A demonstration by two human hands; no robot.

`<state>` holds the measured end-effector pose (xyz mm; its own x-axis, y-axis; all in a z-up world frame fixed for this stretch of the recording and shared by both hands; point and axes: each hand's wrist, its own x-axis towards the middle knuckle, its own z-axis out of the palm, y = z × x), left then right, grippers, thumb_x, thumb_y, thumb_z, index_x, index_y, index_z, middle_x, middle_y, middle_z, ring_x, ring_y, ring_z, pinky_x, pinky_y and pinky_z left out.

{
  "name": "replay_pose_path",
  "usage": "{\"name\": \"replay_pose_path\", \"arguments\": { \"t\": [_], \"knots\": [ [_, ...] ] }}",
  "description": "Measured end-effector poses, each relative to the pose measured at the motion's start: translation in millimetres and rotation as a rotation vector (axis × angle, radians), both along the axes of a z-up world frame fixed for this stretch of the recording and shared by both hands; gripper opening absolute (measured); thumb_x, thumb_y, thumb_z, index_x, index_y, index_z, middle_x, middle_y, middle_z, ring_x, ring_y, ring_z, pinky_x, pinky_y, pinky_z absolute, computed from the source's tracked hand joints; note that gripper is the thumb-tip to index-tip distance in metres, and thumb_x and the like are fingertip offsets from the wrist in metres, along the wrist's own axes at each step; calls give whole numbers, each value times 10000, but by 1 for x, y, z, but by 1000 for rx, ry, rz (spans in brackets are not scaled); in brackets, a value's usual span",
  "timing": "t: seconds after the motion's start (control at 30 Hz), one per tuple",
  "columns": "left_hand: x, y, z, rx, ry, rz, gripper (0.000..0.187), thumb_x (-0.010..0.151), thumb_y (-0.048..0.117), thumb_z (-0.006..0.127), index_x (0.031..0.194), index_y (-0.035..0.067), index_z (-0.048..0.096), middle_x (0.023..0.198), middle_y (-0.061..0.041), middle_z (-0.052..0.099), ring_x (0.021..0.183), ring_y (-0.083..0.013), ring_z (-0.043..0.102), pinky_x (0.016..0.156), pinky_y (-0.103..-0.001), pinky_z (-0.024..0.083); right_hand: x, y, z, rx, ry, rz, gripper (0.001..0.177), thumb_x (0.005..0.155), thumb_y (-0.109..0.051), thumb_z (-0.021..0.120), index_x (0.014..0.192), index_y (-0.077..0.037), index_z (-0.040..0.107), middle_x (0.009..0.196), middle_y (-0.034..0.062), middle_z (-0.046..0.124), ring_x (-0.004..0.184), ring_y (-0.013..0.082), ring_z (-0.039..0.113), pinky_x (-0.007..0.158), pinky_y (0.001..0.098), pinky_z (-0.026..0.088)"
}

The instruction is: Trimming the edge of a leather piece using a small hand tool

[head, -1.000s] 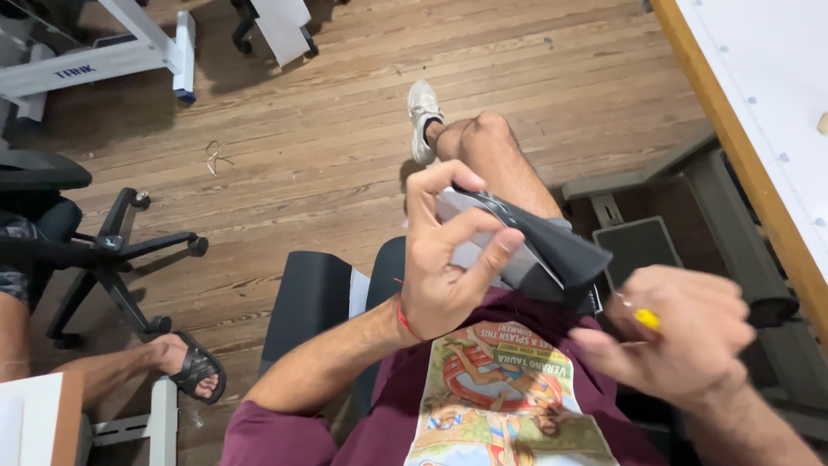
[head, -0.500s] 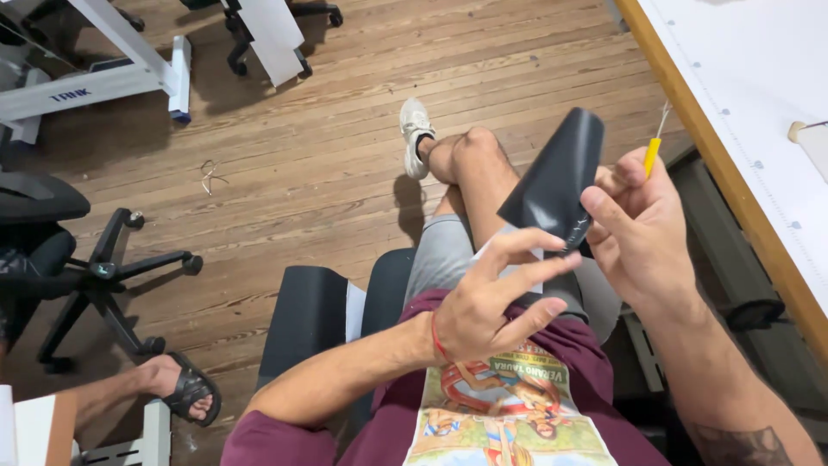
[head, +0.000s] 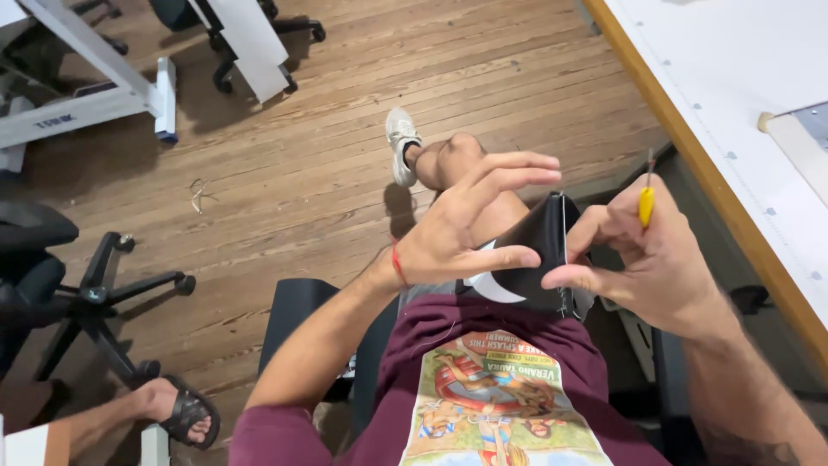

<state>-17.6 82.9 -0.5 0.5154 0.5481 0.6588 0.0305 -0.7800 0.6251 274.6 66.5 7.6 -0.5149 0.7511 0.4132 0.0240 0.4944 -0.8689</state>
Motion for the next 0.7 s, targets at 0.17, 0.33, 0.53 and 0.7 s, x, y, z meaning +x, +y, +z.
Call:
{"name": "replay_pose_path", "arguments": {
  "t": [0.17,0.33,0.53,0.7],
  "knots": [
    [12,7,-4,-30,-132,-51,619,1007,331,977,1469,104,634,1404,-75,705,1355,-251,699,1267,-387,601,6,-4,8,29,-4,87,733,850,40,929,1090,-167,268,909,139,793,862,170,812,857,320,675],
    [24,3,8,11,-297,-110,652,901,207,1059,1359,140,599,1335,-124,727,1274,-261,751,1204,-419,661,-5,4,17,-57,339,328,503,1064,-266,826,1138,-202,333,975,118,802,1052,298,765,1036,420,577],
    [27,16,3,106,-244,227,210,1027,269,917,1093,149,757,1127,-31,692,993,-157,708,959,-306,597,-39,22,-39,-278,320,-75,353,1203,-413,659,1356,-108,569,1352,34,745,1125,80,669,987,225,517],
    [28,18,12,282,-359,329,186,1027,254,928,1057,157,772,915,10,741,788,-212,741,813,-303,606,-39,37,-87,-522,441,22,307,1224,-383,582,1371,-119,528,1275,20,692,1068,53,640,838,179,530]
  ]
}}
